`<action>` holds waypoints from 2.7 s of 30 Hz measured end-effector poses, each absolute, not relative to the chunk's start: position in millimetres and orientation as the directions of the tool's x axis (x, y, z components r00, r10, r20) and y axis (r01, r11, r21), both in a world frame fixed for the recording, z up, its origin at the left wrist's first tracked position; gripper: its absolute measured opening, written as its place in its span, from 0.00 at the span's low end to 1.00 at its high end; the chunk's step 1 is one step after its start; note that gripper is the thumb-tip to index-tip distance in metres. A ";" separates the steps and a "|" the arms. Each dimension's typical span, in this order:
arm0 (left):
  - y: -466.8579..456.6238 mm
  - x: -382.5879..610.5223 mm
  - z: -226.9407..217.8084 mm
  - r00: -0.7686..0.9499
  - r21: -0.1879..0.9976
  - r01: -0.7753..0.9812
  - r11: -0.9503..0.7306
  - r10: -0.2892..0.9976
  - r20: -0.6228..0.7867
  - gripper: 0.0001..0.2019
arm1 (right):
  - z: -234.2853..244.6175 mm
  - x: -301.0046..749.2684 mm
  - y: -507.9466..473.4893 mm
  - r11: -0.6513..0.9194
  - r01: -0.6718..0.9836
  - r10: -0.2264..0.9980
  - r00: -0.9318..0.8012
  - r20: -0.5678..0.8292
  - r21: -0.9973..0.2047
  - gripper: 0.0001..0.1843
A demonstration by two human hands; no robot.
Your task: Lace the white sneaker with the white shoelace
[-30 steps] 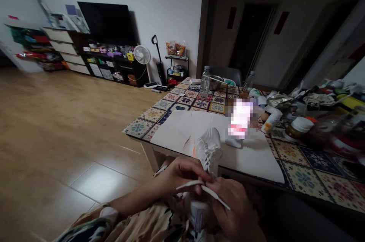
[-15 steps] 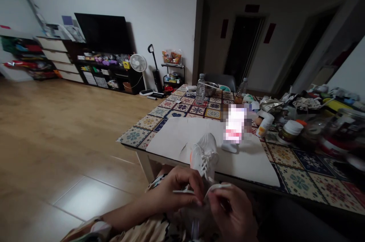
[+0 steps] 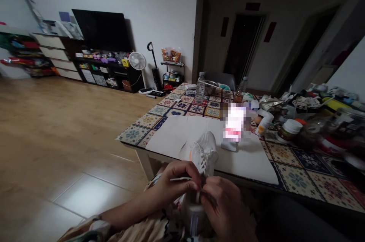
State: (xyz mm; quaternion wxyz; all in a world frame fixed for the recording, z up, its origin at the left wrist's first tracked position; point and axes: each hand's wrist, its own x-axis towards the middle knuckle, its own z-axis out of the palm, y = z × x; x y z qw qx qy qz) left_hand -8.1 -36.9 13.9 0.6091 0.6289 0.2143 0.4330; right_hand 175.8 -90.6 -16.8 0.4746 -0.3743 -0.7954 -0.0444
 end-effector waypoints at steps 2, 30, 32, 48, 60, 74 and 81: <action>-37.3 -5.1 13.4 0.558 0.962 -0.273 -0.021 0.811 0.176 0.18 | -20.9 180.3 -92.3 0.720 0.665 0.508 -0.311 0.803 -0.198 0.14; 18.4 -40.2 -5.8 0.647 0.959 0.233 -0.160 0.762 -0.030 0.16 | -9.8 209.4 -59.4 0.484 0.489 0.875 -0.289 0.388 -0.726 0.23; 18.0 -39.4 -1.6 0.668 0.906 0.344 -0.244 0.743 -0.053 0.13 | -8.3 203.5 -61.8 0.442 0.579 0.897 -0.277 0.345 -0.685 0.22; 31.5 -63.3 -1.3 0.806 0.950 0.044 -0.309 0.573 0.149 0.17 | -9.0 224.5 -61.6 0.399 0.239 0.882 -0.365 0.299 -0.885 0.16; 6.4 0.2 -18.8 0.611 0.924 -0.382 -0.001 0.750 0.253 0.19 | -26.6 172.8 -51.2 0.356 -0.150 0.935 0.047 0.353 -0.922 0.10; -1.3 6.0 -16.5 0.593 0.917 -0.398 -0.013 0.760 0.268 0.17 | -16.2 171.1 -65.5 0.482 0.336 0.862 -0.015 0.507 -0.809 0.03; -2.8 2.3 -20.4 0.569 0.942 -0.262 -0.210 0.755 0.326 0.19 | -15.8 166.2 -65.7 0.470 0.314 0.858 0.059 0.511 -0.825 0.05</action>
